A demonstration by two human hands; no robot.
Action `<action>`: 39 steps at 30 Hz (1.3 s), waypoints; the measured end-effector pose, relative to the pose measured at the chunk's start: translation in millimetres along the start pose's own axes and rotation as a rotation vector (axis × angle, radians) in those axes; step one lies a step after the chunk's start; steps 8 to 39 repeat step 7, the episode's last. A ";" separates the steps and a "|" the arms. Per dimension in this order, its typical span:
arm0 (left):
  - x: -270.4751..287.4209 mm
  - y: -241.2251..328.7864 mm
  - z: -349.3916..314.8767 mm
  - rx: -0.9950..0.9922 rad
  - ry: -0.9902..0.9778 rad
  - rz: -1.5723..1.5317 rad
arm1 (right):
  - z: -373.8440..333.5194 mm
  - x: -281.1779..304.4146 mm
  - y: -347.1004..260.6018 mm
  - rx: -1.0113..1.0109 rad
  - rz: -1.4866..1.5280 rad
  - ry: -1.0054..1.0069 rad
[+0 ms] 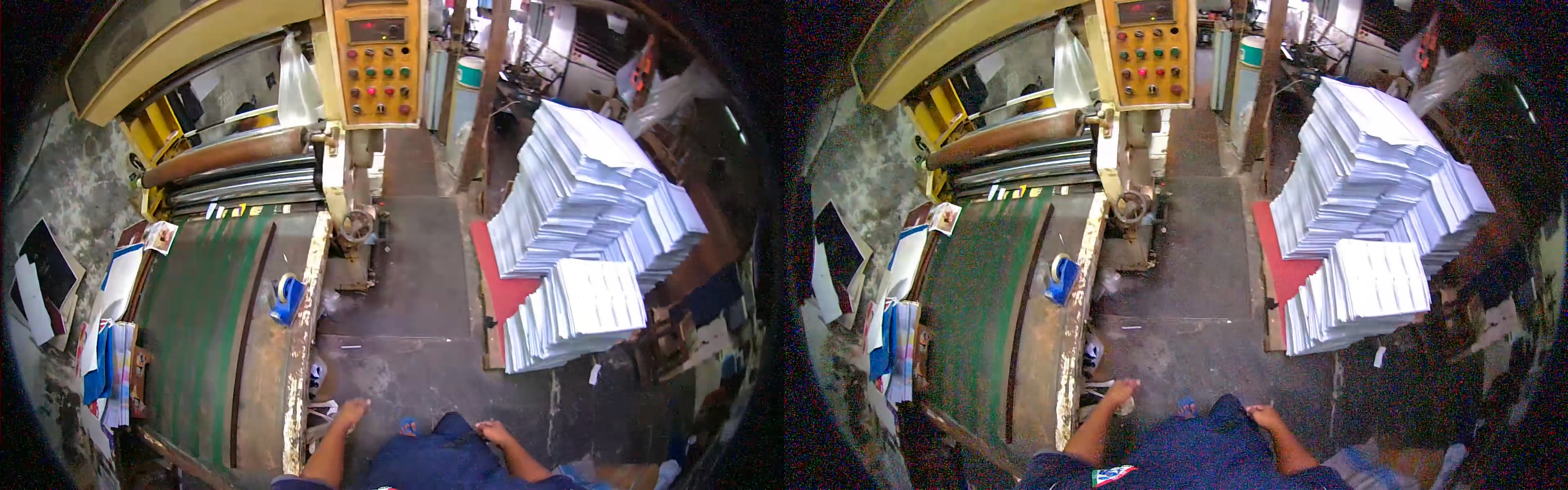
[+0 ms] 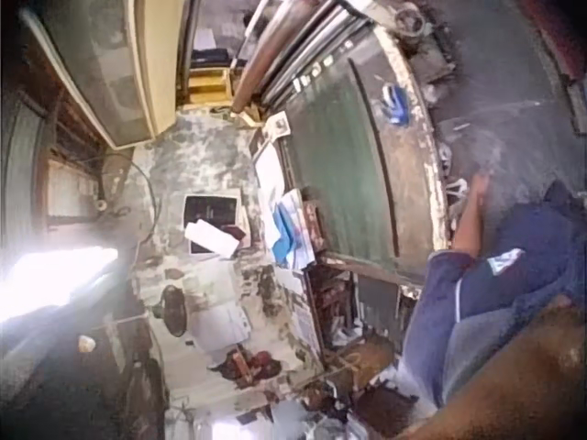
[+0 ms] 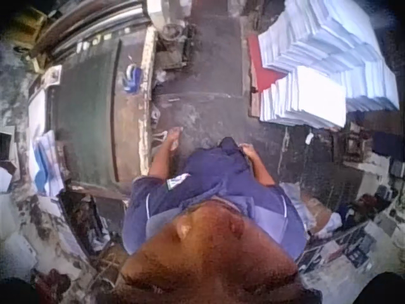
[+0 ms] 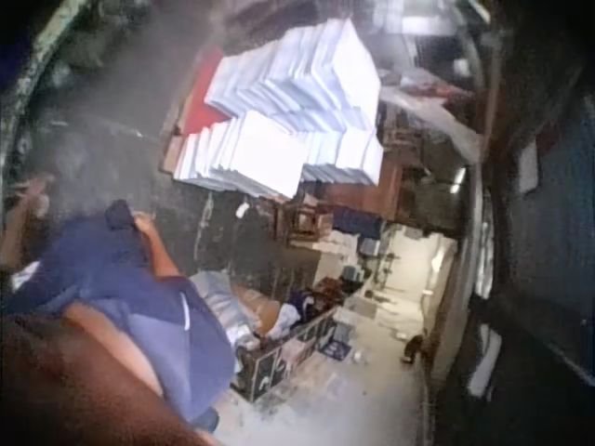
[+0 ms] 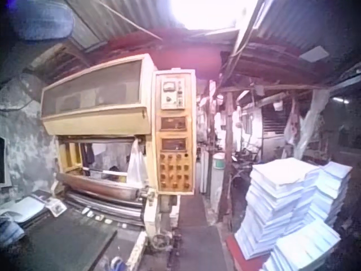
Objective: The person stacks and aligns textbooks by hand on a table, moves aligned stacks to a large machine, and places paper stacks onto a pallet.
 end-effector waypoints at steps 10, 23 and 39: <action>94.4 86.7 144.4 -0.042 0.445 -0.529 | 178.0 159.1 124.6 -0.359 -0.309 -0.201; 94.4 86.7 144.4 -0.042 0.445 -0.529 | 178.0 159.1 124.6 -0.359 -0.309 -0.201; 94.4 86.7 144.4 -0.042 0.445 -0.529 | 178.0 159.1 124.6 -0.359 -0.309 -0.201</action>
Point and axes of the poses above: each hand's wrist, its own z-axis towards the middle knuckle, its own x-axis out of the back of the hand, y = z × x, the point moved 10 cm from there along z, towards the middle knuckle, and after that the axes turned 1 degree about -z, right-handed, at the moved point
